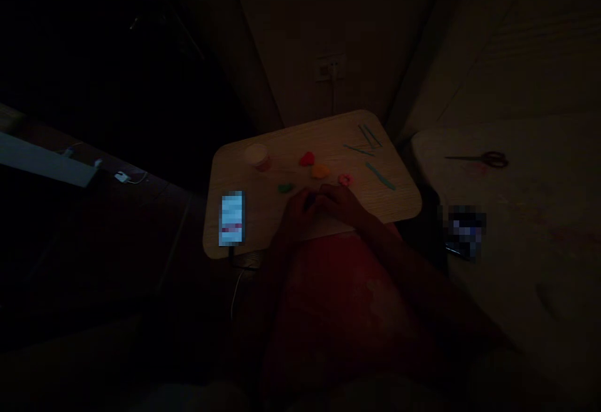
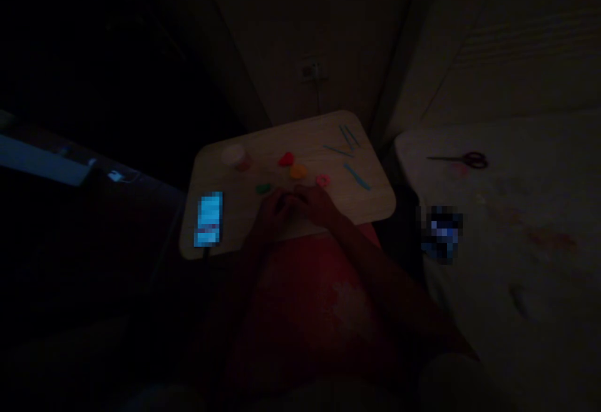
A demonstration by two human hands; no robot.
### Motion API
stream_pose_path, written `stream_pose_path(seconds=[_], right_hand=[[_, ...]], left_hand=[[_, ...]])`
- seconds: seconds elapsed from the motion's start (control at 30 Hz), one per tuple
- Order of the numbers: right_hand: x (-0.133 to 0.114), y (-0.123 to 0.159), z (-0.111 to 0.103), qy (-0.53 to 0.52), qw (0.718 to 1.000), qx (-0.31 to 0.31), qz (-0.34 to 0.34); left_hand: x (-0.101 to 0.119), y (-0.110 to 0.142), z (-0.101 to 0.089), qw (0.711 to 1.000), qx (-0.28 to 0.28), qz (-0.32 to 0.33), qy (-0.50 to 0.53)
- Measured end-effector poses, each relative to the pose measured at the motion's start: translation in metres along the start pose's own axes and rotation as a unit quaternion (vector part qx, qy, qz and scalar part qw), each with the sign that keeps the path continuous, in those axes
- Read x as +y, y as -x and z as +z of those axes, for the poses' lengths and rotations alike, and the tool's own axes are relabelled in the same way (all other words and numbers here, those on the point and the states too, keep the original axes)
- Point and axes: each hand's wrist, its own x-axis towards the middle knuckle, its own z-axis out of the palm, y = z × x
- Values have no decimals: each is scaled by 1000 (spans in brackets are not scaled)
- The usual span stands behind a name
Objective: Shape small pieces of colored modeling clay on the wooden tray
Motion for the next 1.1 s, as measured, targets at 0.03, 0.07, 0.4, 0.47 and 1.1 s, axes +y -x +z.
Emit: stream_pose_path(seconds=[0.03,0.07,0.4,0.47,1.1], right_hand=[[0,0,1,27,1000,-3,-1],[0,0,2,55,999,-3,1],[-2,-1,5,142,990,-17,5],[0,-1,5,110,994,-19,-7],[1,-4,-2,-63,995,75,-1]], left_hand=[[0,1,1,1000,-2,8,-13],[0,1,2,1000,-3,16,-27],[-2,7,8,990,7,27,-138],[-1,7,8,990,4,19,-143],[3,-2,2,995,-34,-33,83]])
